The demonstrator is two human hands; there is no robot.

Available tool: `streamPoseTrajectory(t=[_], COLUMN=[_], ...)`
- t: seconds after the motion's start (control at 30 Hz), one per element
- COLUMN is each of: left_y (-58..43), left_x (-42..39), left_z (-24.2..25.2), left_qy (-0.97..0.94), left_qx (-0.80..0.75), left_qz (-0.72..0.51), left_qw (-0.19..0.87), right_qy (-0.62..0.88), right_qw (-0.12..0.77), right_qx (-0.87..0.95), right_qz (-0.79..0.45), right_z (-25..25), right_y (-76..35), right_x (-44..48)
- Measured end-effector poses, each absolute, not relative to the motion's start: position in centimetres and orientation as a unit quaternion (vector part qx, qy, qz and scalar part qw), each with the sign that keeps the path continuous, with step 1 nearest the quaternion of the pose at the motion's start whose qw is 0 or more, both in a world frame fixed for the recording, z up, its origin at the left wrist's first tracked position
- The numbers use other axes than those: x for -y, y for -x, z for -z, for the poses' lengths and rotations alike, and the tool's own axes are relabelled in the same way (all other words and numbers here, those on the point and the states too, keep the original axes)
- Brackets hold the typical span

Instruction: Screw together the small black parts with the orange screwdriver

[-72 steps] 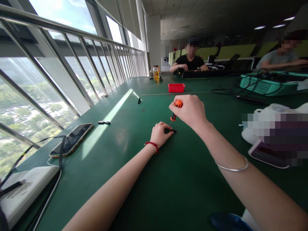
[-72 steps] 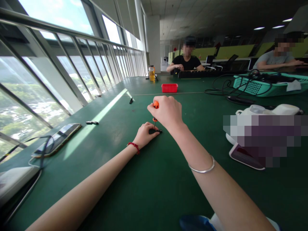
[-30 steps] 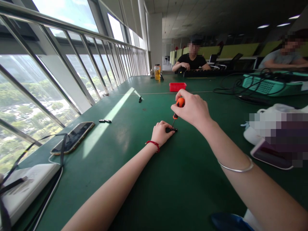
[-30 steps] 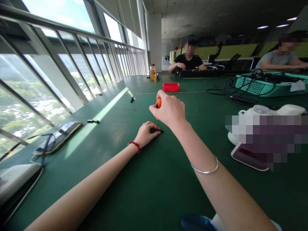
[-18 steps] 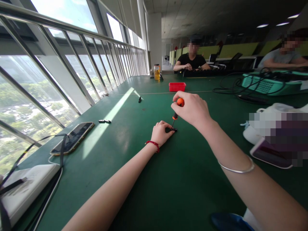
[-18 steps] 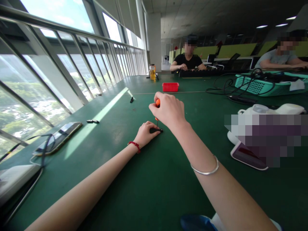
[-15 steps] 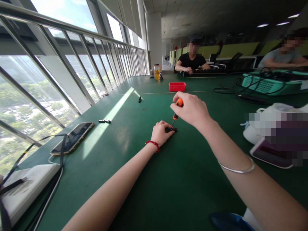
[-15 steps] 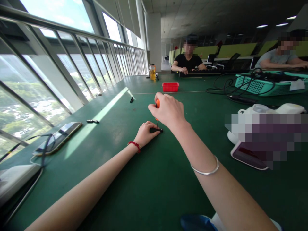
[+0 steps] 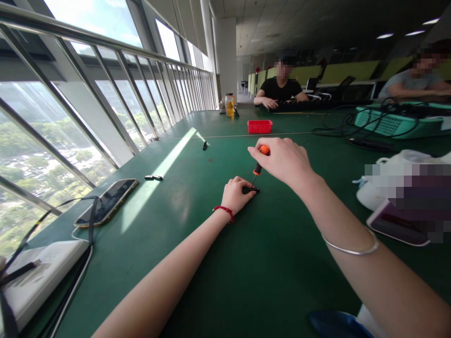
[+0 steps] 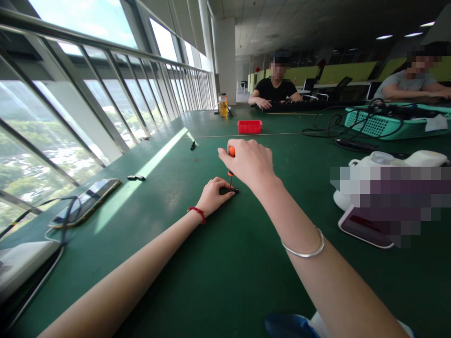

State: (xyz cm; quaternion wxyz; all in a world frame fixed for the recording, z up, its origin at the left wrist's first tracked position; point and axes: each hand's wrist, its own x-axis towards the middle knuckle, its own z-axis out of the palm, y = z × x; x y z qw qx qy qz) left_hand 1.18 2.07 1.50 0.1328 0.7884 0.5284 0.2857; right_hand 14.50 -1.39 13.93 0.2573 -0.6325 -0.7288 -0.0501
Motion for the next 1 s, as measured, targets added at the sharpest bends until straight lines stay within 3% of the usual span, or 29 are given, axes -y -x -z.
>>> streamPoseTrajectory(t=[1.0], left_y=[-1.22], left_x=[-1.74], left_z=[-1.64], left_qy=[-0.776], left_qx=[-0.543], left_qz=[-0.288], left_qw=[0.142], right_qy=[0.642], right_qw=[0.241], right_qx=[0.727], right_qz=[0.035], right_z=[-14.41], right_y=[-14.48], right_x=[1.86])
